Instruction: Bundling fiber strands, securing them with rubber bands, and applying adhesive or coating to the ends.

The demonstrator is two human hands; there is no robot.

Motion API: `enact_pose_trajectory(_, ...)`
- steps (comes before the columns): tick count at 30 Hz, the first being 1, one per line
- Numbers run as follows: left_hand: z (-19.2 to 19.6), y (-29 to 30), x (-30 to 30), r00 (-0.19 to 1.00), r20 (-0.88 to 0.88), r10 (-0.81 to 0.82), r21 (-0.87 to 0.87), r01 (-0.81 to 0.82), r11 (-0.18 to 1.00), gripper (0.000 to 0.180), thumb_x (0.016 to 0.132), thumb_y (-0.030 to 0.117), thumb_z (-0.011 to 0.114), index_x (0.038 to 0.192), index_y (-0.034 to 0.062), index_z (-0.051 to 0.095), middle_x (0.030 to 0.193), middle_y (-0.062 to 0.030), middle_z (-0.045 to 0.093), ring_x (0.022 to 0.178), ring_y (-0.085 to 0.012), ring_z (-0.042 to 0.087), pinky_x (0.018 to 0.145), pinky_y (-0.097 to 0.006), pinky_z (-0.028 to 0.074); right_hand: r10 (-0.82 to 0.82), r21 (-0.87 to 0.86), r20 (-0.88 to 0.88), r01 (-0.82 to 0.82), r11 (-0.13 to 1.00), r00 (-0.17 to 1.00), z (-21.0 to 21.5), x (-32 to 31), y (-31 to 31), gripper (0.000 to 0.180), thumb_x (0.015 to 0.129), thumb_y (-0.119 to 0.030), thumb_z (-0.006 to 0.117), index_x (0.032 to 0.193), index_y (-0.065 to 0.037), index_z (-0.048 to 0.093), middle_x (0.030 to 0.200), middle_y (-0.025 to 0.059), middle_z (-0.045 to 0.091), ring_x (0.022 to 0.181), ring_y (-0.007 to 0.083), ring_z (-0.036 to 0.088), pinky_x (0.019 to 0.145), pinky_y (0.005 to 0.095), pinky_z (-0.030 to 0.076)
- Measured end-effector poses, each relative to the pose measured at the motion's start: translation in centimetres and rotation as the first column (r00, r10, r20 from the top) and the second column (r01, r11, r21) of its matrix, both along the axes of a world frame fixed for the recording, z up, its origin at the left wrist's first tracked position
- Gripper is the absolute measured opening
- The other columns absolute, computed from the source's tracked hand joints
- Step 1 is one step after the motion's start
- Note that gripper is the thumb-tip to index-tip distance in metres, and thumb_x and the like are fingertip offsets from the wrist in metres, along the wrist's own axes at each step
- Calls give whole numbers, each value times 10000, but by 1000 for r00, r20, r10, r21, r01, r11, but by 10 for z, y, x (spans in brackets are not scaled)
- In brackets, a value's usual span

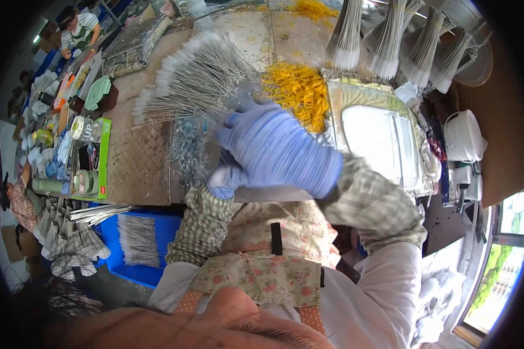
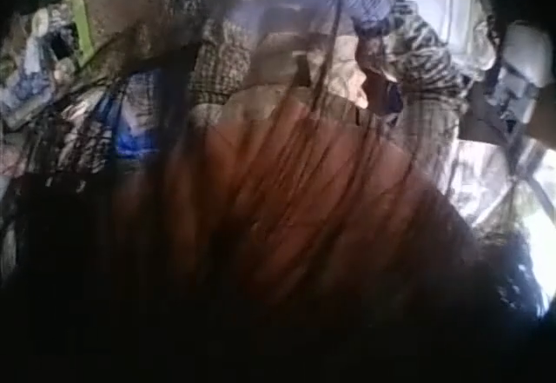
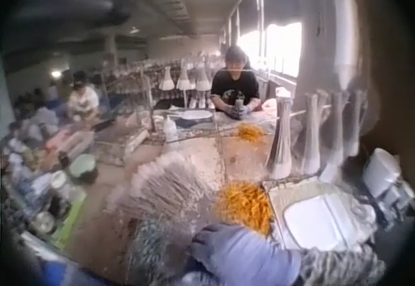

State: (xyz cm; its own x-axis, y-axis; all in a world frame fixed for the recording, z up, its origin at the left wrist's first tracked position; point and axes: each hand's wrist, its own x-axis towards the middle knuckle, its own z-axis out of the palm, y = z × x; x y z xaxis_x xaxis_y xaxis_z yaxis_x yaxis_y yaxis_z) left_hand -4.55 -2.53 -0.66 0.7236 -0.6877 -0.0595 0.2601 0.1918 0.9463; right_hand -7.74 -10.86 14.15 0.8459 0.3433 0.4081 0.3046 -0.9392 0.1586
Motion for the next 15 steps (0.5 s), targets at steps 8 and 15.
enact_pose_trajectory(8, -13, 10, 35, 957, 55, -284, -201, 289, 936, 434, 945, 263, 575, 1310, 57, 463, 1180, -118, 608, 1072, -225, 607, 956, -365, 493, -3, 157, -229, 40, 987, 973, -38, -2, -9, 927, 813, -784, 388, 1415, -79, 395, 1340, 179, 510, 1314, 352, 412, 1148, 490, 218)
enact_pose_trajectory(15, -15, 16, 45, 775, 619, -126, 36, 132, 991, 541, 729, 272, 806, 1168, 69, 562, 1072, -96, 648, 972, -198, 652, 845, -325, 531, 214, 906, 208, -270, 325, 954, -98, -14, -36, 1392, 593, -651, 777, 1484, 13, -61, 1475, 305, 239, 1365, 385, 311, 1142, 458, 240)
